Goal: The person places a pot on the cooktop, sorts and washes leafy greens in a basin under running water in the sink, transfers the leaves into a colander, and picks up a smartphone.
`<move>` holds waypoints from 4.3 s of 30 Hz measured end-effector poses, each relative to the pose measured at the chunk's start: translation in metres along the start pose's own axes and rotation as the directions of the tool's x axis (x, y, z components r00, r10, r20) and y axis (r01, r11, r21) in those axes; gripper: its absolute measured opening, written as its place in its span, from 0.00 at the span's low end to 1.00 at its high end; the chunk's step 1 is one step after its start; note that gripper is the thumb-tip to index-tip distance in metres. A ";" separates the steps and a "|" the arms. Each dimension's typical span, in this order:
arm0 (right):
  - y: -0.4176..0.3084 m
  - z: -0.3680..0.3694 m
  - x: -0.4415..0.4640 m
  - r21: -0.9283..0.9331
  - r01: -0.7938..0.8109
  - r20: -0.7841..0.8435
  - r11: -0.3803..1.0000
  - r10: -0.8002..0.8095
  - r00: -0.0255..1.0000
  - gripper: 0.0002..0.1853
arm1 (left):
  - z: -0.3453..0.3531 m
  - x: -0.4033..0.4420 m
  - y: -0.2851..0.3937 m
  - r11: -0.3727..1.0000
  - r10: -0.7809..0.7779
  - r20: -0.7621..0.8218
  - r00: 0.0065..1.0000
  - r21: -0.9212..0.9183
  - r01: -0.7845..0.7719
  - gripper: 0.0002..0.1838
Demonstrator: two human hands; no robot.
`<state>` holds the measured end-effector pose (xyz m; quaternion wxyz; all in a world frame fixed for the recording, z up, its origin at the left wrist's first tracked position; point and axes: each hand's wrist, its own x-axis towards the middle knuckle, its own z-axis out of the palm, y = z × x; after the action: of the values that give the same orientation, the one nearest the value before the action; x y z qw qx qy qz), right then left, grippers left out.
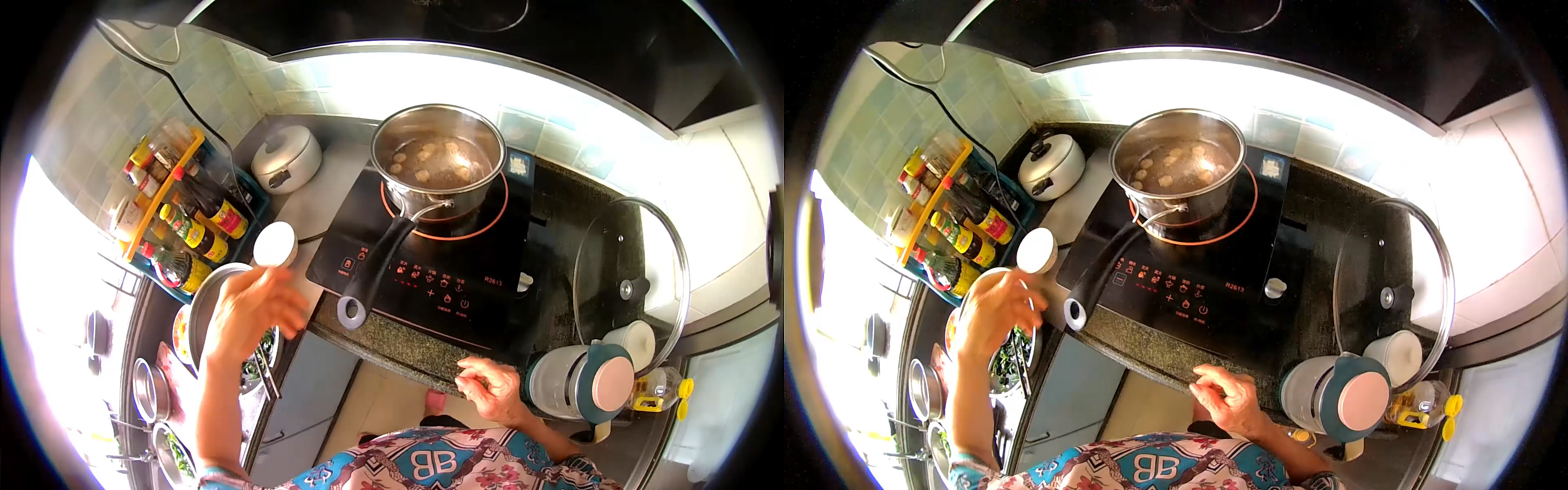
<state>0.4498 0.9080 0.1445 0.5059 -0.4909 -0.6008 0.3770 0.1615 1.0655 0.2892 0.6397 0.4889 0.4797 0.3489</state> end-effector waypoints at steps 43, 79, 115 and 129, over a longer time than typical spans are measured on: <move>-0.187 0.615 -0.172 0.114 0.018 0.991 0.993 -0.115 0.067 0.11 | -0.274 -0.603 -0.320 0.893 -0.337 -0.854 0.396 -0.423 -0.154 0.07; -0.157 0.878 -0.186 -0.449 0.743 0.880 0.497 0.103 0.464 0.45 | -0.567 -0.864 -0.444 0.954 -0.276 -0.959 -0.069 -0.263 -0.146 0.16; -0.169 0.913 -0.135 -0.212 0.729 0.942 0.651 -0.062 0.329 0.32 | -0.608 -0.610 -0.435 0.790 0.176 -0.841 0.511 0.430 0.436 0.08; -0.150 0.893 -0.186 -0.068 0.265 0.975 0.962 0.007 0.224 0.15 | -0.605 -0.649 -0.402 0.940 -0.301 -0.875 0.378 -0.339 -0.037 0.23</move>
<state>-0.4537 0.7311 0.0611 -0.0017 -0.1530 -0.8601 0.4866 -0.6175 0.5354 0.0432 0.3603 0.0697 0.7305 0.5759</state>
